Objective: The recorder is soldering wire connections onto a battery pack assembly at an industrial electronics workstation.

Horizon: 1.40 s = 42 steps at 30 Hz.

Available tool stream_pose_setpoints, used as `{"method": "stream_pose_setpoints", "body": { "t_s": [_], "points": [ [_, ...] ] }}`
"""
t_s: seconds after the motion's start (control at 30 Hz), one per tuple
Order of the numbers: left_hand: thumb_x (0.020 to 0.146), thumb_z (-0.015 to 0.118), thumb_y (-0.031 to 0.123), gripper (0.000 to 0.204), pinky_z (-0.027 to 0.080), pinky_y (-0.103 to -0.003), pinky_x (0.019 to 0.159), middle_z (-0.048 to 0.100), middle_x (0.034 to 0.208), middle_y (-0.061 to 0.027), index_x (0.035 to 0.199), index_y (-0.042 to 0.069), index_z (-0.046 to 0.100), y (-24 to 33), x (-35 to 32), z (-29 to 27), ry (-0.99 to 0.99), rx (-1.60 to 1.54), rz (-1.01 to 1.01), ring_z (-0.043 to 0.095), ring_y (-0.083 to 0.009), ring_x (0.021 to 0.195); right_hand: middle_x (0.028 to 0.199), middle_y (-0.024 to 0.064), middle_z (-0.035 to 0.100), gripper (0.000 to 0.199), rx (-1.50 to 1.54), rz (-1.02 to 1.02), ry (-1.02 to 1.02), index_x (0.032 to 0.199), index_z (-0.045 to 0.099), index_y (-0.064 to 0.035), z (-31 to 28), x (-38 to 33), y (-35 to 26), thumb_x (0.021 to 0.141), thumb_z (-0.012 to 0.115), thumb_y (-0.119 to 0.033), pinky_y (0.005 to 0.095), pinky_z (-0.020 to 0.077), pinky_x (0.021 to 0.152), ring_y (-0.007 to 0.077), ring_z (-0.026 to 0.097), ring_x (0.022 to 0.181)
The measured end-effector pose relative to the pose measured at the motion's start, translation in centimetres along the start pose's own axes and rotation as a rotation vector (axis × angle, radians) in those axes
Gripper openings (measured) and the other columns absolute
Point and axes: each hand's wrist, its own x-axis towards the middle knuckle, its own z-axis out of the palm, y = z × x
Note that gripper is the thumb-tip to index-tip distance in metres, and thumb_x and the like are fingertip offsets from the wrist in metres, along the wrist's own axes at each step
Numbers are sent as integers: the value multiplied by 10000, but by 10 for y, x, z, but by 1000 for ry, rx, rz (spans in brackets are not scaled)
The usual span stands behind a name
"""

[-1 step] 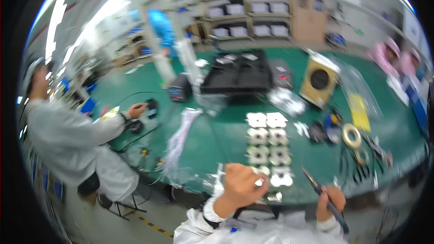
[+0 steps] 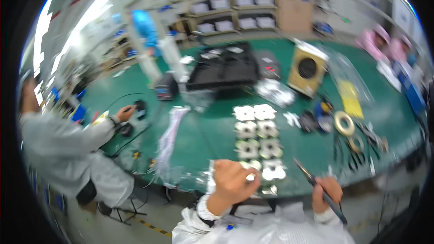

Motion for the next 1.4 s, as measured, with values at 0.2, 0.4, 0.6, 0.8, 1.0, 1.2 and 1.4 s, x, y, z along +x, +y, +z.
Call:
{"method": "stream_pose_setpoints", "body": {
  "t_s": [0.2, 0.4, 0.6, 0.8, 1.0, 1.2, 1.4],
  "points": [
    [633, 758, 84, 144, 310, -379, 716, 458, 666, -1, 748, 140, 694, 1, 9, 2, -60, 27, 37, 441, -229, 676, 603, 83, 586, 147, 159, -121, 17, 932, 726, 31, -3, 9, 1, 805, 732, -43, 325, 386, 450, 209, 522, 469],
    [656, 740, 90, 116, 308, -376, 719, 459, 661, 0, 746, 128, 680, 4, 10, 9, -71, 16, 78, 435, -229, 679, 546, 59, 532, 113, 232, -108, 43, 879, 727, 43, 3, 5, 4, 784, 725, -19, 314, 349, 436, 189, 467, 428],
    [658, 727, 93, 101, 312, -383, 719, 460, 661, -3, 733, 124, 667, 1, 9, 8, -53, 8, 84, 441, -237, 679, 529, 47, 498, 136, 224, -114, -2, 894, 731, 47, 7, 4, 8, 770, 722, -10, 319, 332, 430, 183, 444, 416],
    [651, 725, 92, 105, 311, -383, 712, 465, 662, -3, 725, 120, 656, 2, 8, 12, -62, 2, 93, 446, -233, 677, 552, 54, 523, 132, 215, -98, -50, 898, 731, 42, 7, 4, 8, 773, 721, 0, 322, 342, 432, 188, 467, 424],
    [641, 732, 90, 118, 307, -384, 710, 464, 662, -4, 726, 119, 656, 2, 8, 14, -65, -19, 89, 443, -231, 674, 561, 62, 547, 122, 232, -95, -21, 889, 730, 37, 10, 8, 6, 774, 723, -5, 327, 357, 433, 200, 490, 429],
    [640, 734, 91, 118, 315, -383, 716, 478, 665, 1, 728, 128, 665, 3, 9, 18, -87, -42, 90, 455, -228, 675, 560, 59, 544, 107, 219, -78, -42, 875, 731, 31, 7, 9, 5, 776, 719, -8, 332, 355, 435, 200, 490, 432],
    [633, 739, 89, 125, 321, -383, 719, 489, 671, 1, 726, 131, 668, 2, 9, 24, -99, -45, 97, 464, -226, 677, 560, 61, 540, 101, 227, -61, -57, 859, 733, 28, 7, 10, 5, 765, 718, -7, 335, 356, 440, 206, 489, 436]
  ]
}}
